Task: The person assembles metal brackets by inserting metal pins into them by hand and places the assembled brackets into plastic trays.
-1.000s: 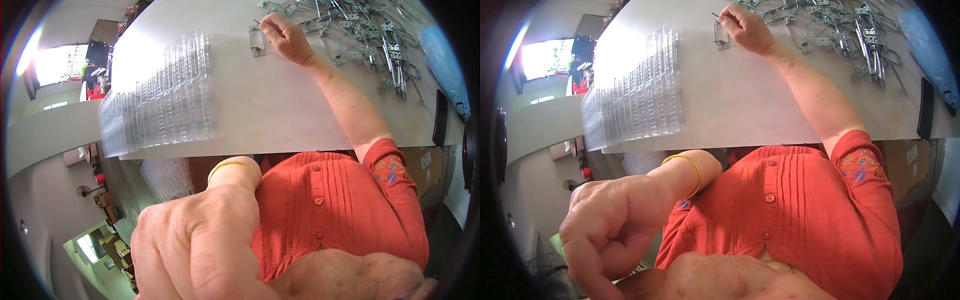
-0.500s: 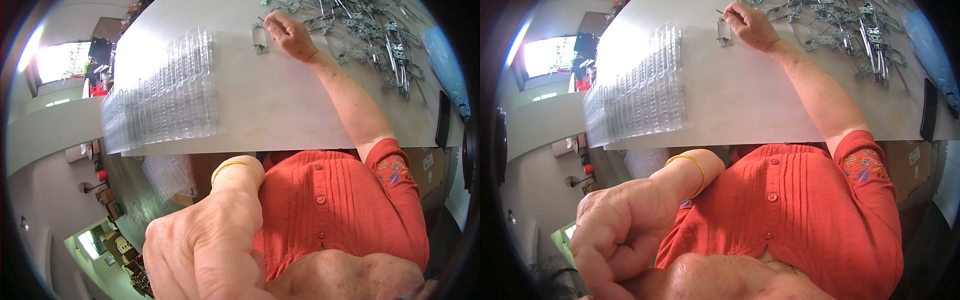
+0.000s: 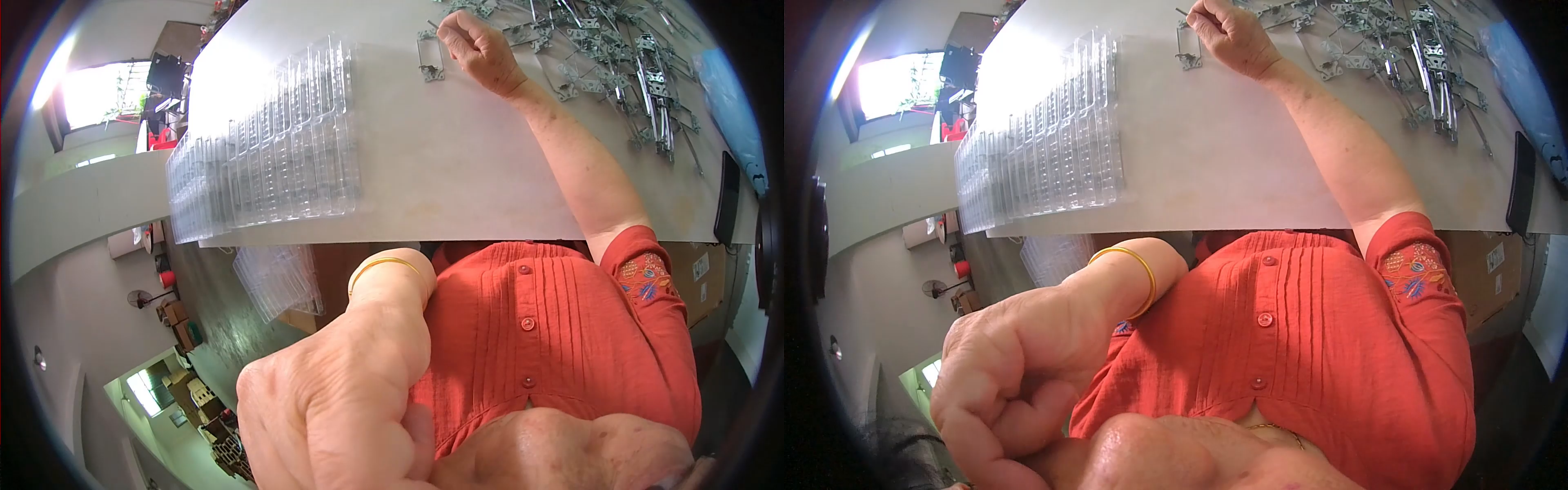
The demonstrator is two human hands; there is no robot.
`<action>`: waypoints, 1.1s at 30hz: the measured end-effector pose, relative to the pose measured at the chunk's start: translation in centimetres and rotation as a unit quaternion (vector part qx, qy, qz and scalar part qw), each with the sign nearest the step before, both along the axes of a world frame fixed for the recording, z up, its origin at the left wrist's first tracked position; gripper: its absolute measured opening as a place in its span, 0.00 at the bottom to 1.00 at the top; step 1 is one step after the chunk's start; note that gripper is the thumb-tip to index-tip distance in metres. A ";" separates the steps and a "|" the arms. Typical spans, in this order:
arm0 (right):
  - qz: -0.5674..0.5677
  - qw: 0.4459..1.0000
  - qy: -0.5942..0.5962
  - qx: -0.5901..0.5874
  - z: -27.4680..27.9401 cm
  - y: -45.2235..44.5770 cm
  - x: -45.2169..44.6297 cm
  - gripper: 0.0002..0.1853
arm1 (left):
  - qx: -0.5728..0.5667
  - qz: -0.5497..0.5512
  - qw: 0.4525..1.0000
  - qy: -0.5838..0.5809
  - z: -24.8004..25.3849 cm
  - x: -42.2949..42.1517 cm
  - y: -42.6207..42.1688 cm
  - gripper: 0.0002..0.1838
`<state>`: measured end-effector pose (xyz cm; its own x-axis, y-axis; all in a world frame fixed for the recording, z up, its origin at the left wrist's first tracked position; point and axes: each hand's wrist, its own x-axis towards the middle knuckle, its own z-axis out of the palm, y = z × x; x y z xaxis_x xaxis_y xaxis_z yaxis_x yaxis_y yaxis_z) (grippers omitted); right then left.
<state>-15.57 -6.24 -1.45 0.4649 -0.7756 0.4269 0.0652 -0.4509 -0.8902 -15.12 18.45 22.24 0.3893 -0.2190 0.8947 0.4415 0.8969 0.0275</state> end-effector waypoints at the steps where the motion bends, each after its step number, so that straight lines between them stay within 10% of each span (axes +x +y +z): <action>1: 0.001 1.000 -0.002 0.004 -0.1 0.0 0.0 0.05 | -0.044 0.042 0.997 0.038 0.0 -1.4 -1.4 0.16; 7: -0.018 0.999 -0.020 -0.042 0.3 -0.4 0.0 0.04 | 0.371 0.070 0.904 -0.202 2.4 1.6 4.1 0.16; 10: -0.012 0.999 -0.012 -0.029 0.5 -0.3 -0.1 0.04 | 0.489 0.197 0.846 -0.082 4.1 -2.4 3.0 0.16; 19: -0.017 0.999 -0.012 -0.026 0.4 -0.3 0.0 0.04 | -0.043 -0.028 0.999 -0.012 0.0 -0.7 -2.3 0.13; 25: -0.019 0.999 -0.010 -0.034 0.3 -0.3 0.0 0.04 | -0.036 0.111 0.993 -0.006 0.6 -1.3 -2.9 0.14; 30: -0.022 0.999 -0.022 -0.044 0.2 -0.4 0.1 0.04 | 0.435 0.224 0.848 -0.203 3.6 -1.0 3.8 0.17; 33: -0.015 1.000 -0.007 -0.013 0.4 -0.2 0.1 0.04 | 0.202 0.215 0.955 -0.026 0.7 -1.8 1.5 0.17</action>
